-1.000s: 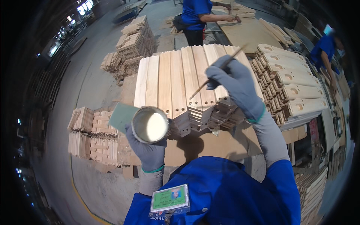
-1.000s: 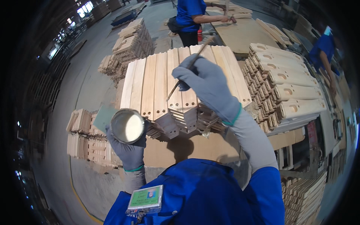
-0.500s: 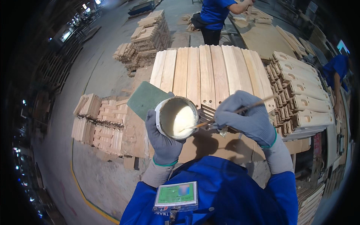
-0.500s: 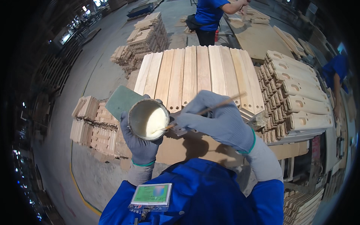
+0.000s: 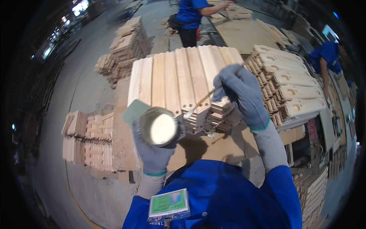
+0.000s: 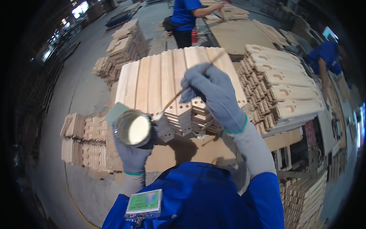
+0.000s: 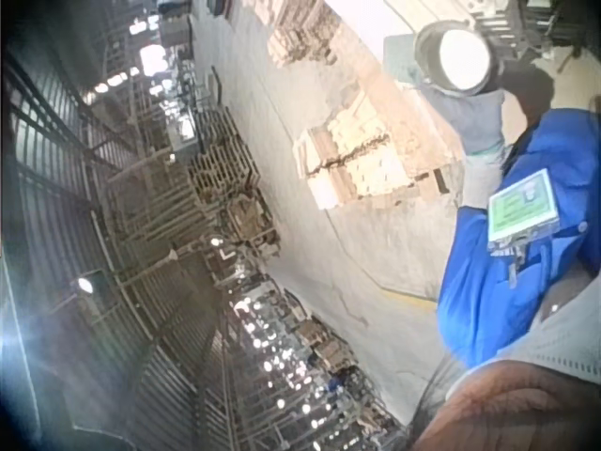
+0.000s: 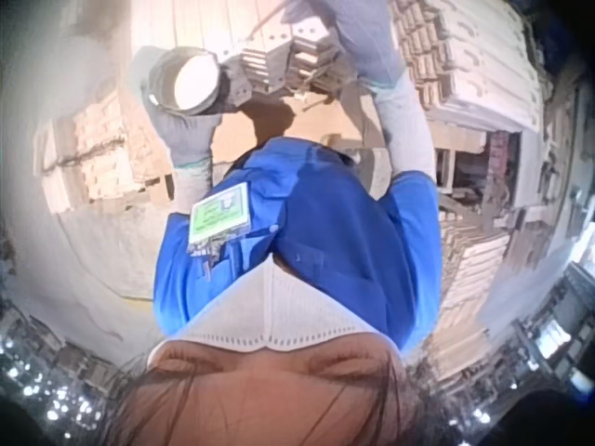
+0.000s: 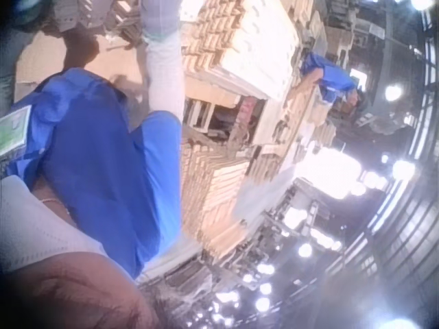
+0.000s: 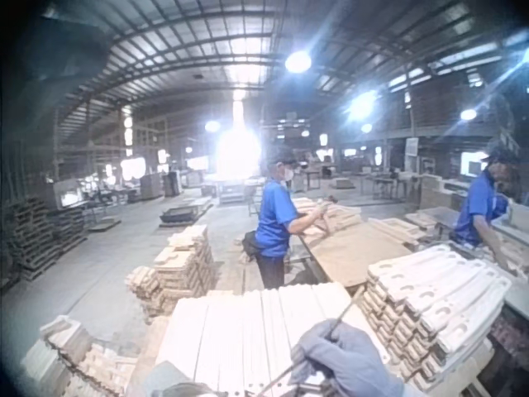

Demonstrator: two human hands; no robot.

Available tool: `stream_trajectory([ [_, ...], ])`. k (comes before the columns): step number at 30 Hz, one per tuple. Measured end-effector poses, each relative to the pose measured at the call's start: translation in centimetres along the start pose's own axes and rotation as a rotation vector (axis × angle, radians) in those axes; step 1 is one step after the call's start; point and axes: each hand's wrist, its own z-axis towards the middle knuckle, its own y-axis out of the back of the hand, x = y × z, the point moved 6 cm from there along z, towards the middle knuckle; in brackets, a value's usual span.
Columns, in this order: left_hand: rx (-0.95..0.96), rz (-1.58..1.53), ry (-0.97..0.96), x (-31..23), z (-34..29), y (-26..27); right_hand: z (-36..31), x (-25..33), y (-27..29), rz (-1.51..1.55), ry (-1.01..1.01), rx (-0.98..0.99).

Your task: The person applies a white liquid to the edges and holes of stacked wooden pieces using a brush and a small container. They repeatedly dip the brush into the container and apply the liquid to multiple pieces in a factory setting.

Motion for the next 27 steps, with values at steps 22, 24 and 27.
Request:
stream_trajectory([
  [22, -0.098, 0.613, -0.332, -3.5, -0.9, 0.3, 3.5, -1.7, 0.2, -0.917, 0.255, 0.196],
  [24, -0.160, 0.877, -0.419, -3.7, -1.1, 0.0, 3.6, -1.0, 1.1, -0.898, 0.277, 0.156],
  [27, -0.153, 0.859, -0.401, -3.7, -0.9, 0.1, 3.5, -1.8, 1.6, -0.905, 0.133, 0.165],
])
